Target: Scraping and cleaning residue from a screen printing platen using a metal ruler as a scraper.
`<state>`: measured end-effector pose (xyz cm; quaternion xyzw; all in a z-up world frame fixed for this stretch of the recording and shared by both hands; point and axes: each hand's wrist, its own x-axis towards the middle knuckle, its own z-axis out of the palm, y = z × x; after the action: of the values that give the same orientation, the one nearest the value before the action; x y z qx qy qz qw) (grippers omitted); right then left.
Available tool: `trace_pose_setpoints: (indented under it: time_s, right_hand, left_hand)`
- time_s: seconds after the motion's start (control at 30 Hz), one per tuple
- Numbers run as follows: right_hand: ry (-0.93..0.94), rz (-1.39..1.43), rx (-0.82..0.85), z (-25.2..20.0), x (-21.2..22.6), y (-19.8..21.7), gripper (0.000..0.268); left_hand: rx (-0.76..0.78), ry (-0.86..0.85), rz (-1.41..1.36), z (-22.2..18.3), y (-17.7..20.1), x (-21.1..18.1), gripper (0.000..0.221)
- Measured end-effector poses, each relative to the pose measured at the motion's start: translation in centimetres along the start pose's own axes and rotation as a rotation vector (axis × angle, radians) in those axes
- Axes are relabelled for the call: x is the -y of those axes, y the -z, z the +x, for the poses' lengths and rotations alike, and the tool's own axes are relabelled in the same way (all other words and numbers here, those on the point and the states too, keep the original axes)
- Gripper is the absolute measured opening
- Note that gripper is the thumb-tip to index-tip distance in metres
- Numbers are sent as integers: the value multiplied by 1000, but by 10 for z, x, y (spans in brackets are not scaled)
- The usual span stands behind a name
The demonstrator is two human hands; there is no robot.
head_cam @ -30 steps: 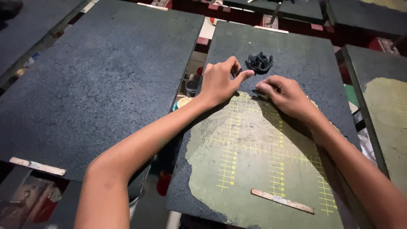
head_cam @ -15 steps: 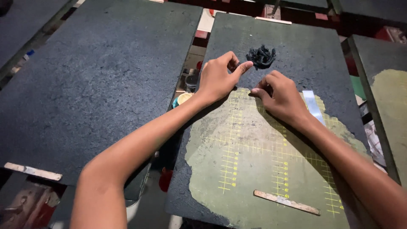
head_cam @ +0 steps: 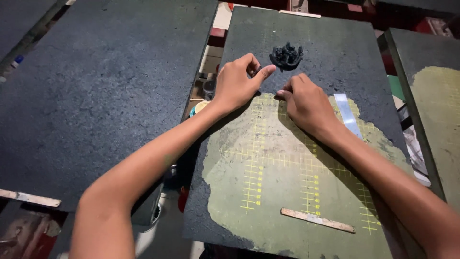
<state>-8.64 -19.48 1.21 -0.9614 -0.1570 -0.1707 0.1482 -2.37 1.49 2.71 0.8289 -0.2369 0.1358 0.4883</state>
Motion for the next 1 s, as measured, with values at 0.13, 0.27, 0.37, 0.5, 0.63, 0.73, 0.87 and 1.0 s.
trace_pose_setpoints:
  time_s: [0.13,0.27,0.37,0.5,0.63,0.73,0.87,1.0]
  right_hand:
    - [-71,161,7,1,0,6,14]
    - [-152,388,-10,3,10,24,19]
    - [-191,480,-22,3,10,30,22]
    - [-80,366,-45,-1,13,33,20]
    - [-74,386,-57,4,0,20,14]
    - [-28,349,-93,6,0,16,10]
    - [-16,175,-80,1,3,7,9]
    - [-9,79,-87,-2,2,2,13]
  left_hand:
    - [21,-30,35,1,0,1,42]
    - [21,-132,103,2,0,4,37]
    - [5,-191,136,5,-4,11,27]
    - [5,-187,145,5,-3,12,17]
    - [27,-153,136,4,-6,12,20]
    - [51,-115,80,3,-1,6,20]
    - [54,-87,58,3,-1,4,23]
    - [52,-90,96,3,-1,4,26]
